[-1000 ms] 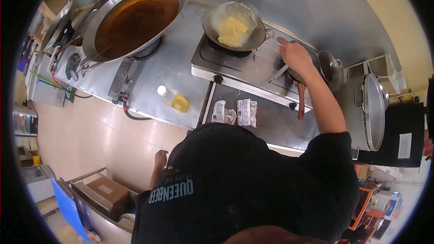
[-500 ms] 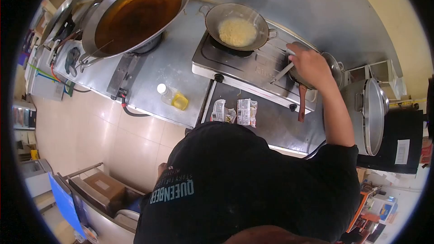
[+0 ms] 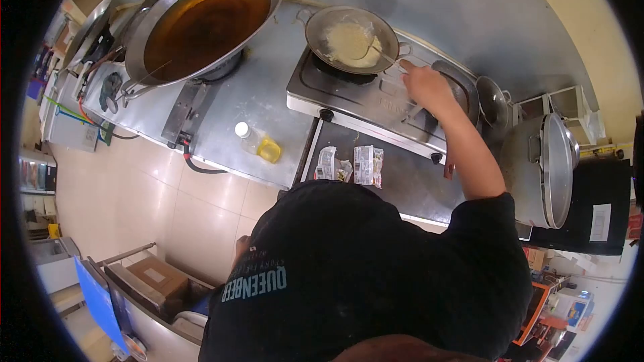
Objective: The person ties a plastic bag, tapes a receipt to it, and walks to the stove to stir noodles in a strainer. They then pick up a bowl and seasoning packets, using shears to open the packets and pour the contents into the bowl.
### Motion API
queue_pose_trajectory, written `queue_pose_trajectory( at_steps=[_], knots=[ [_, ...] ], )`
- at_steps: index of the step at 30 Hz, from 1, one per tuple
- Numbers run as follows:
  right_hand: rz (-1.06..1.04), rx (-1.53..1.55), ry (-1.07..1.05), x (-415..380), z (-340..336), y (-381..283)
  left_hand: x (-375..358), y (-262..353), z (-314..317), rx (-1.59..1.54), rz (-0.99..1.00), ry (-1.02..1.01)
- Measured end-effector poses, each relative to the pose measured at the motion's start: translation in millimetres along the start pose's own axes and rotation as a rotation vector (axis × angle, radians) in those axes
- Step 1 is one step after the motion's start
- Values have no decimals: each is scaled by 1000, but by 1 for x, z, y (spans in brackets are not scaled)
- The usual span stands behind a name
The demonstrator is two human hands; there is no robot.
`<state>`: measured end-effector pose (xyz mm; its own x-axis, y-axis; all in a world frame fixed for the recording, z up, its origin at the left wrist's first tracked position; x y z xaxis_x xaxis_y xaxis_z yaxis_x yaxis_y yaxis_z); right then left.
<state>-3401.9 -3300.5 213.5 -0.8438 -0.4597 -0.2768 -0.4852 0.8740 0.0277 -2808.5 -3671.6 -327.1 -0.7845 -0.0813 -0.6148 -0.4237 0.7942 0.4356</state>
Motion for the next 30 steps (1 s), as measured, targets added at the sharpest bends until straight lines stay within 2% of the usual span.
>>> queue_pose_trajectory(
  at_steps=[3, 6, 10, 13, 16, 17, 19, 23, 26, 29, 30],
  knots=[
    [-41, 115, 81, -36, -34, -2, -9, 0, 4, -161, -86, -26],
    [-109, 178, 40, -62, -46, -4, -19, 3, 9, -268, -149, -40],
    [-161, 73, -15, -55, -11, -23, -22, 6, 5, -367, -198, -48],
    [-148, 124, 10, -45, -10, -22, -24, 12, -9, -502, -250, -21],
    [-222, 193, 24, -46, -9, -19, -34, 35, -35, -781, -371, 37],
    [-188, 180, 32, -40, -3, -14, -36, 44, -44, -850, -408, 52],
    [-122, 152, 50, -23, 6, 0, -26, 28, -33, -673, -302, 40],
    [-67, 94, 187, -26, -26, 19, 0, -13, 2, -328, -93, 70],
    [100, 55, 120, 11, -26, 54, -2, -4, -6, -408, -146, 24],
    [7, 70, 110, 36, -2, 49, -2, 0, -9, -440, -174, 12],
    [-67, 132, 41, 42, 6, 43, -2, 3, -10, -450, -181, 9]
  ],
)
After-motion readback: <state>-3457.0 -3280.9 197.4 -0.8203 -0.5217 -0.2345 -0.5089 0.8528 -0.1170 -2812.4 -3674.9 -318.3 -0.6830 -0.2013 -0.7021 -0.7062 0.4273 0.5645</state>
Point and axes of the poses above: each hand's wrist, its own x-axis towards the middle knuckle, its own z-axis out of the palm, y = z × x, the point moved 4 cm from there along x, towards the middle knuckle, and after that the axes turned 14 degrees about -y, right-handed, at the moved point
